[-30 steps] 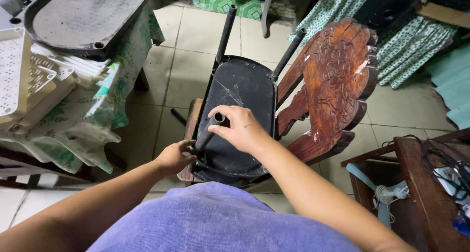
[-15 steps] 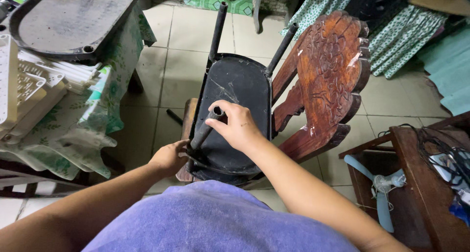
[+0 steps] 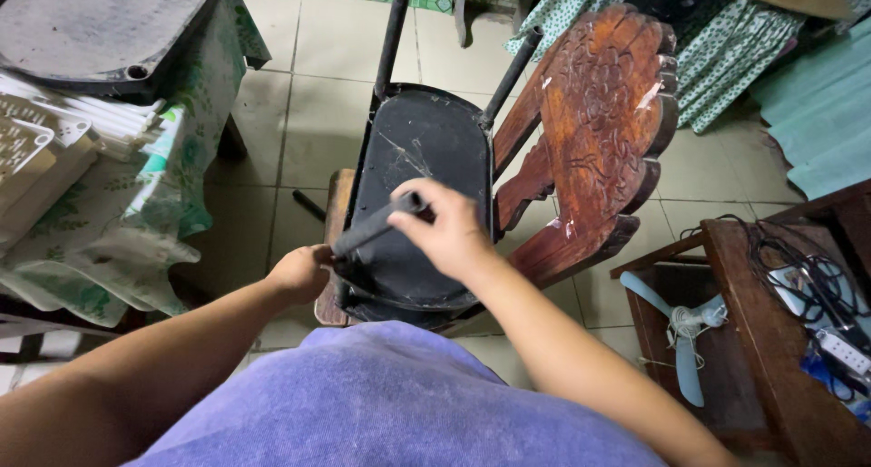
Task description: The person assembles a black plastic stool by inserting cylindrical legs into the seat base. They pick up each leg from a nearby tray and press it into the corresponding socket on the underside of the seat, repeating the process for all four legs.
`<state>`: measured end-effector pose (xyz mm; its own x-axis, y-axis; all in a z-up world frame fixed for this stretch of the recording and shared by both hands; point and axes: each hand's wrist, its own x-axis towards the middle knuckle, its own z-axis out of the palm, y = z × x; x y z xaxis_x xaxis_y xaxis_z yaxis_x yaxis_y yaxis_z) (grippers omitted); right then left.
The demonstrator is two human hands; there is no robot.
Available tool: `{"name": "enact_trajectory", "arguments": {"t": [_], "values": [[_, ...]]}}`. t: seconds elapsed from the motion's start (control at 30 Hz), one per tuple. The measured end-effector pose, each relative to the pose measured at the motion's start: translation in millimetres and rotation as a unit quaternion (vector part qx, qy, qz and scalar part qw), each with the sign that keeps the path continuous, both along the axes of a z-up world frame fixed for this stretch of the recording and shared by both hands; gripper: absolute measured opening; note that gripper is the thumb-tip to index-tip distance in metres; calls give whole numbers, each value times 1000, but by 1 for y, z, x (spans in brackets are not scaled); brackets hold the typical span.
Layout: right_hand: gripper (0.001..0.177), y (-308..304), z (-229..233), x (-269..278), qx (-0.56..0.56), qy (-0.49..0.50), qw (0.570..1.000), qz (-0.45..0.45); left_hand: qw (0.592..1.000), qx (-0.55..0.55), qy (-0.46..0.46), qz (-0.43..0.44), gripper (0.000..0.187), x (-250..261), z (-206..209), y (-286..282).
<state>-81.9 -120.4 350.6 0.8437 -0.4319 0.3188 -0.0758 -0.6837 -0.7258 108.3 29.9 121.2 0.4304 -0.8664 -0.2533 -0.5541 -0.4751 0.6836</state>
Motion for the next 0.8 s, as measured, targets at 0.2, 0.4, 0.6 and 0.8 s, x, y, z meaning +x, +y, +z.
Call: {"name": "enact_trajectory", "arguments": {"t": [0.2,0.4,0.6,0.8], "values": [[28,-32,-21,-7,389,-13,912,-131,798,-145,539,226,59,16,58,-2],[41,-5,-80,-4,487,56,866,-101,712,-323,611,125,55,44,148,-2],[57,10,-111,-8,296,188,935,-55,885,-318,273,203,24,36,175,-19],[60,-5,-120,-23,304,251,914,-92,966,-221,50,121,29,10,187,-6]]}}
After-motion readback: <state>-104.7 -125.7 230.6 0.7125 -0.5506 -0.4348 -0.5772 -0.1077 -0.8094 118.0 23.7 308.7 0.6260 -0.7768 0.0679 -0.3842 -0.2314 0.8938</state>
